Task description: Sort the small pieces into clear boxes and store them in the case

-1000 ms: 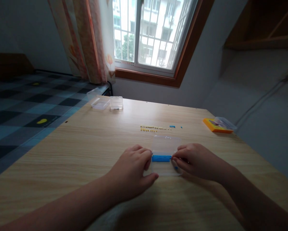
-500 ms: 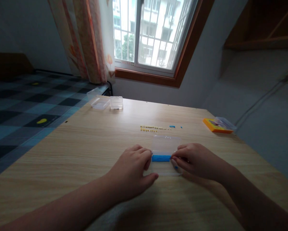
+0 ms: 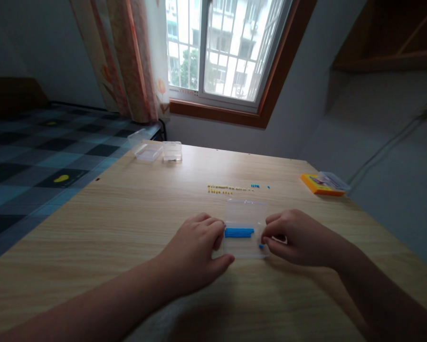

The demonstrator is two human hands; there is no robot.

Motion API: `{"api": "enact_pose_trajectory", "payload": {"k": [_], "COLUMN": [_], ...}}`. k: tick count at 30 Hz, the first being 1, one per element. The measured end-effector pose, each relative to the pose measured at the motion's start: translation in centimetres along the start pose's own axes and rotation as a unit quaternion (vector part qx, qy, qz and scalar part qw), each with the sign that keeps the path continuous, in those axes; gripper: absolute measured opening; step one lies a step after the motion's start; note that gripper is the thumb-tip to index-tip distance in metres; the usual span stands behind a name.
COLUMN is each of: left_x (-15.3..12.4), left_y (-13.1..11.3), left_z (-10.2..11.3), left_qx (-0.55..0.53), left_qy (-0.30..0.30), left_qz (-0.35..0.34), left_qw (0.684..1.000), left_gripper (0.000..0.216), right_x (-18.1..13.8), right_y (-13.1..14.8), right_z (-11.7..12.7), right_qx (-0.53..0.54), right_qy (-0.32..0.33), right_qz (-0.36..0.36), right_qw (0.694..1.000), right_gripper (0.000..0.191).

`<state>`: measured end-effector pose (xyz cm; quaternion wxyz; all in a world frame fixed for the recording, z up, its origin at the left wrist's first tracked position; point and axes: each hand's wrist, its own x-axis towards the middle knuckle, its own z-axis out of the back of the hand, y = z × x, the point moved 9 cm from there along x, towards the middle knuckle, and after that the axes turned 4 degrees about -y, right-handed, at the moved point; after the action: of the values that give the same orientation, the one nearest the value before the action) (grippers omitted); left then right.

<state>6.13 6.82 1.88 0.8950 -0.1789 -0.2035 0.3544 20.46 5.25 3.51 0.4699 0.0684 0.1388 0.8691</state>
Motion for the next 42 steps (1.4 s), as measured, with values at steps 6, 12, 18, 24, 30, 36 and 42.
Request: {"api": "enact_pose_trajectory", "payload": {"k": [6, 12, 18, 24, 30, 36, 42], "left_x": [0.0, 0.0, 0.1, -0.1, 0.0, -0.1, -0.2], "left_y": [0.0, 0.1, 0.2, 0.1, 0.0, 0.0, 0.0], "left_z": [-0.1, -0.1, -0.2, -0.1, 0.0, 0.0, 0.0], "left_qx": [0.002, 0.001, 0.000, -0.001, -0.001, 0.003, 0.002], "left_qy": [-0.001, 0.001, 0.000, 0.000, 0.005, 0.007, -0.001], "left_qz": [0.000, 0.002, 0.001, 0.002, 0.006, 0.003, -0.001], "left_qw": [1.000, 1.000, 1.000, 1.000, 1.000, 1.000, 1.000], "left_gripper": [0.033, 0.032, 0.032, 0.031, 0.030, 0.031, 0.031], "right_x": [0.1, 0.3, 0.4, 0.4, 0.7, 0.9, 0.8], "right_y": [-0.1, 0.3, 0.9, 0.8, 0.6, -0.2, -0.3], "right_z": [-0.8, -1.0, -1.2, -1.2, -1.7, -1.7, -1.8], "right_qx": [-0.003, 0.023, 0.064, 0.060, 0.038, 0.009, 0.002], "right_qy": [0.027, 0.027, 0.018, 0.007, 0.015, -0.005, 0.002], "right_qz": [-0.009, 0.014, 0.040, 0.030, 0.017, -0.006, -0.002], "right_qw": [1.000, 0.999, 0.997, 0.998, 0.999, 1.000, 1.000], "right_gripper": [0.021, 0.021, 0.024, 0.022, 0.022, 0.023, 0.022]}}
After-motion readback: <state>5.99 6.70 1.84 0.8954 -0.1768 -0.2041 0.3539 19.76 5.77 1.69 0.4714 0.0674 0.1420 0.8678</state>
